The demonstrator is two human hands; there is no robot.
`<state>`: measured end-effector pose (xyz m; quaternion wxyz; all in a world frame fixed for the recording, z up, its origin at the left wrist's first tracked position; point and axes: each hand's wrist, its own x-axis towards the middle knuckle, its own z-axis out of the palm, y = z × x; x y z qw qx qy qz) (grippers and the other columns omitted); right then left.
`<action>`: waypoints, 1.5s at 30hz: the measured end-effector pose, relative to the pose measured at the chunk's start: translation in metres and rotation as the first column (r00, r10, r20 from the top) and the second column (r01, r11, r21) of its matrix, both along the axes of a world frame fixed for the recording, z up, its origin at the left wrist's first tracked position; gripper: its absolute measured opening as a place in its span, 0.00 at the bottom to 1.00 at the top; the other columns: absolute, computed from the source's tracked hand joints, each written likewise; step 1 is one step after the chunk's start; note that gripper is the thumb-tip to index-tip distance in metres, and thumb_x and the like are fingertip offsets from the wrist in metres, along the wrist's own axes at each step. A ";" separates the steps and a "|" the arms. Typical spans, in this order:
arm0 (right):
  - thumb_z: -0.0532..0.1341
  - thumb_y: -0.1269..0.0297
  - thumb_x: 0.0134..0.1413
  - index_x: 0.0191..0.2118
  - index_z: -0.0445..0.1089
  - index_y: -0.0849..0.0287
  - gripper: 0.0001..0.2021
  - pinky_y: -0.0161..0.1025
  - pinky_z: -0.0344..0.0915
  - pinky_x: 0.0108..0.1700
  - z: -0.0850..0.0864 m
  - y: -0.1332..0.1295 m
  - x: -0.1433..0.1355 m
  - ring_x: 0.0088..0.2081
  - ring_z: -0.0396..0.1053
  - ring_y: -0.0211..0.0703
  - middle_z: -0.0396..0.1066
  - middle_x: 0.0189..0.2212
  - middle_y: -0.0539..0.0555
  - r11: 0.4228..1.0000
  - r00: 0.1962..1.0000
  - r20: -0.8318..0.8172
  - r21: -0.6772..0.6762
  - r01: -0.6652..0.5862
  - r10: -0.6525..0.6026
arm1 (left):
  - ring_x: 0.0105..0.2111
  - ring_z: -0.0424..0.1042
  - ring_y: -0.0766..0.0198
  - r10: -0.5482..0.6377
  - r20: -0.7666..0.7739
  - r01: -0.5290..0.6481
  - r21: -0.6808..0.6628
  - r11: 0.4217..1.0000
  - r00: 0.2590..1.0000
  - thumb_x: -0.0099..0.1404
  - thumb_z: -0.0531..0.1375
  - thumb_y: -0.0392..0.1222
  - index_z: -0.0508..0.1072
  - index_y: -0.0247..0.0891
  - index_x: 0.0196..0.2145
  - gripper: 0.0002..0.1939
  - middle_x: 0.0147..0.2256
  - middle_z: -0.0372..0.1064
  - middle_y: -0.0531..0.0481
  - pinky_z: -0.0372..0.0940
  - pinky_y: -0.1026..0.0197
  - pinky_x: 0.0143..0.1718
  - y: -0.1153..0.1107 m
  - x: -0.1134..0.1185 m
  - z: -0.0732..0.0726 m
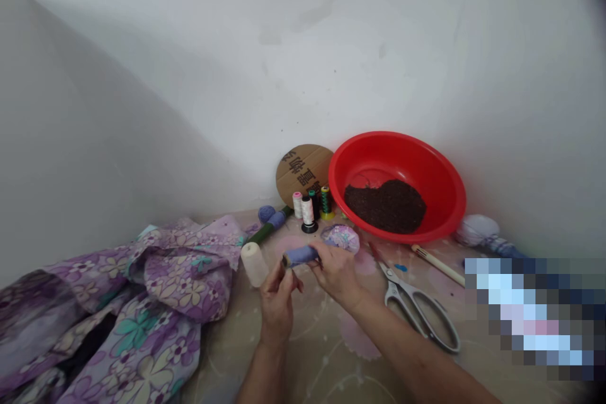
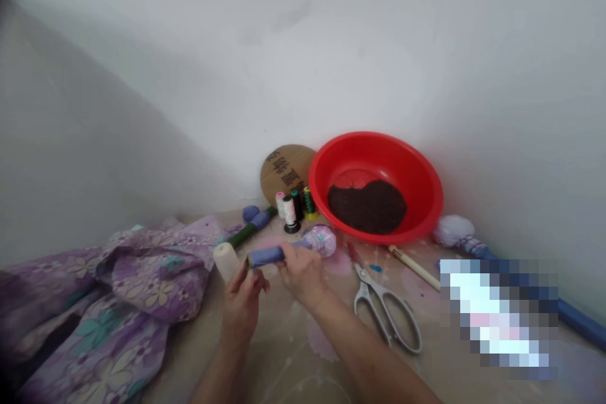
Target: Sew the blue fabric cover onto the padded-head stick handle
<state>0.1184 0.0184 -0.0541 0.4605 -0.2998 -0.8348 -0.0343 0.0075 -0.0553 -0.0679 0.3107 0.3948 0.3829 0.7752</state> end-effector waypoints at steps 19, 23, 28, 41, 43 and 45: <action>0.52 0.62 0.50 0.41 0.65 0.60 0.13 0.34 0.55 0.29 -0.005 -0.004 0.000 0.28 0.66 0.41 0.70 0.25 0.55 0.989 0.998 0.018 -0.135 0.057 -0.055 | 0.23 0.64 0.65 0.444 -0.879 -0.512 0.306 0.802 0.170 0.58 0.51 0.39 0.67 0.35 0.27 0.08 0.22 0.63 0.49 0.56 0.65 0.26 -0.003 -0.015 -0.001; 0.55 0.63 0.47 0.41 0.66 0.59 0.13 0.34 0.55 0.29 0.003 -0.005 0.003 0.28 0.65 0.41 0.70 0.26 0.54 0.972 0.998 0.041 -0.228 0.049 -0.041 | 0.22 0.62 0.65 0.416 -0.875 -0.513 0.245 0.822 0.248 0.57 0.51 0.39 0.66 0.36 0.26 0.07 0.20 0.61 0.51 0.54 0.65 0.24 -0.003 -0.015 -0.003; 0.62 0.58 0.37 0.49 0.58 0.55 0.29 0.33 0.57 0.27 0.008 0.001 0.022 0.24 0.61 0.36 0.65 0.24 0.48 0.793 0.945 -0.056 -0.528 -0.302 0.323 | 0.22 0.60 0.66 0.394 -0.874 -0.542 0.193 0.818 0.283 0.56 0.51 0.39 0.64 0.36 0.24 0.06 0.19 0.59 0.52 0.52 0.66 0.24 -0.004 -0.018 -0.002; 0.51 0.62 0.49 0.27 0.62 0.60 0.08 0.30 0.56 0.21 0.018 -0.014 0.013 0.19 0.57 0.32 0.56 0.17 0.46 0.483 0.776 -0.599 -0.629 -0.609 0.198 | 0.23 0.61 0.66 0.392 -0.826 -0.580 0.099 0.808 0.405 0.56 0.51 0.40 0.65 0.36 0.25 0.06 0.21 0.61 0.52 0.53 0.66 0.24 -0.002 -0.024 -0.009; 0.52 0.62 0.48 0.26 0.63 0.60 0.09 0.29 0.54 0.19 0.020 -0.023 0.007 0.18 0.55 0.31 0.54 0.16 0.45 0.474 0.778 -0.599 -0.638 -0.607 0.190 | 0.23 0.62 0.66 0.386 -0.815 -0.572 0.083 0.816 0.432 0.56 0.51 0.40 0.65 0.36 0.26 0.07 0.21 0.61 0.52 0.53 0.66 0.24 -0.002 -0.024 -0.009; 0.52 0.62 0.48 0.24 0.63 0.60 0.09 0.28 0.52 0.18 0.019 -0.030 0.003 0.17 0.52 0.30 0.53 0.15 0.45 0.483 0.789 -0.583 -0.643 -0.594 0.193 | 0.23 0.61 0.65 0.392 -0.800 -0.569 0.078 0.819 0.454 0.55 0.52 0.41 0.66 0.36 0.26 0.07 0.21 0.61 0.52 0.53 0.66 0.25 -0.002 -0.023 -0.008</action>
